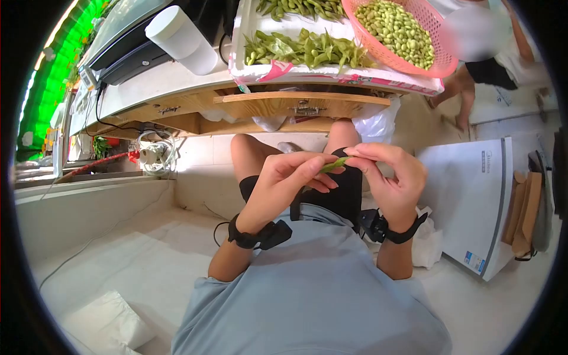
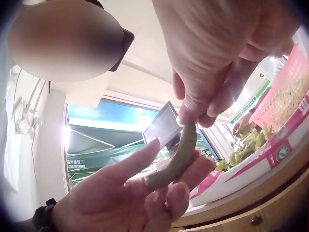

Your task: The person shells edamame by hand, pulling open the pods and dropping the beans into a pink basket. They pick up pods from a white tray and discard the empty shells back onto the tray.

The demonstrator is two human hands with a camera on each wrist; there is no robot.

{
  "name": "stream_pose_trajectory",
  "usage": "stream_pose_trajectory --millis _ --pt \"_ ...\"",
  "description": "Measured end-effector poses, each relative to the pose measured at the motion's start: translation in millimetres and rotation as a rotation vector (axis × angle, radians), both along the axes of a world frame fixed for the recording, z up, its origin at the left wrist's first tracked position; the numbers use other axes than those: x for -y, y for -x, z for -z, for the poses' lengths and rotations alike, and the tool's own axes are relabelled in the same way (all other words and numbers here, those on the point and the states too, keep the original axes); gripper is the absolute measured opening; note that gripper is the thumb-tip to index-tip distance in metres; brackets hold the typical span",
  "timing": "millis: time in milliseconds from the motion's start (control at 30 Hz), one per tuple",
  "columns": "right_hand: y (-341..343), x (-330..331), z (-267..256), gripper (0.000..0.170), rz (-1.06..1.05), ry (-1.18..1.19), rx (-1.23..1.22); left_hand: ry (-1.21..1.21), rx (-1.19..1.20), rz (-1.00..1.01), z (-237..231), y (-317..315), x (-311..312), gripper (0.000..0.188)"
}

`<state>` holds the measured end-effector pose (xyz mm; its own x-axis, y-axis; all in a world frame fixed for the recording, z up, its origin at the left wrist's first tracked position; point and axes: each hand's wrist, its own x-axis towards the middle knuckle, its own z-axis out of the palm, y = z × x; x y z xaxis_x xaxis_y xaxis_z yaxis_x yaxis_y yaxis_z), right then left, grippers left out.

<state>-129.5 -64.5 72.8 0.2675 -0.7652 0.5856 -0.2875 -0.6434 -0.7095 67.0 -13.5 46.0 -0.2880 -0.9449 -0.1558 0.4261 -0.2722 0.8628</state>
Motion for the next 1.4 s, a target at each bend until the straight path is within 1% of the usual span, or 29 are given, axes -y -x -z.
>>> stream_pose_trajectory --millis 67,167,267,367,400,467,500,533,600,667,733,800,900,967,1000,1067,1100,1167,1200,1267,1400 --pt "4 3 0 0.021 -0.052 0.025 -0.020 0.006 0.063 0.045 2 3 5 0.028" --pt "10 1 0 0.022 -0.161 -0.053 0.024 0.062 0.099 0.084 9 8 6 0.025" --pt "8 -5 0 0.024 -0.190 -0.111 0.214 0.142 0.038 0.001 10 15 4 0.024" --pt "13 -8 -2 0.030 -0.249 0.024 0.180 0.282 0.042 -0.068 1 19 2 0.023" --pt "8 -8 -3 0.034 -0.290 0.088 0.250 0.405 0.133 -0.068 -1 18 2 0.022" --pt "7 -13 -7 0.039 -0.334 0.129 0.271 0.644 0.317 -0.072 -7 15 3 0.021" --pt "7 -16 -8 0.041 -0.357 0.150 0.283 0.651 0.315 -0.072 -12 15 0 0.020" --pt "5 -14 -2 0.048 -0.410 0.224 0.342 0.658 0.313 -0.073 -18 15 -2 0.019" --pt "16 -12 -4 0.055 -0.500 0.251 0.264 0.687 0.308 -0.100 -20 16 -7 0.019" --pt "17 -9 -8 0.045 -0.544 0.298 0.274 0.764 0.351 -0.126 -21 16 -9 0.020" --pt "8 -9 -9 0.021 -0.538 0.354 0.372 0.804 0.374 -0.153 -21 16 -11 0.021" --pt "7 -10 -8 0.019 -0.542 0.347 0.381 0.813 0.378 -0.178 -21 17 -12 0.021" --pt "6 -10 -5 0.017 -0.557 0.345 0.401 0.859 0.414 -0.183 -23 16 -11 0.018" --pt "8 -10 -5 0.030 -0.581 0.322 0.345 0.857 0.401 -0.187 -22 15 -10 0.016" --pt "14 -10 -9 0.046 -0.599 0.298 0.280 0.856 0.394 -0.189 -22 15 -10 0.015" --pt "16 -11 -9 0.062 -0.608 0.270 0.230 0.815 0.372 -0.189 -23 16 -11 0.016" --pt "15 -12 -9 0.062 -0.599 0.267 0.246 0.795 0.361 -0.189 -24 17 -12 0.016" --pt "9 -13 -7 0.045 -0.579 0.293 0.323 0.806 0.352 -0.189 -24 17 -10 0.018" --pt "4 -12 -5 0.028 -0.569 0.323 0.385 0.811 0.348 -0.189 -24 17 -9 0.018" --pt "1 -9 -3 0.012 -0.560 0.373 0.460 0.803 0.334 -0.195 -23 18 -9 0.020" --pt "2 -10 -1 0.013 -0.570 0.379 0.484 0.798 0.270 -0.202 -19 22 -9 0.023"
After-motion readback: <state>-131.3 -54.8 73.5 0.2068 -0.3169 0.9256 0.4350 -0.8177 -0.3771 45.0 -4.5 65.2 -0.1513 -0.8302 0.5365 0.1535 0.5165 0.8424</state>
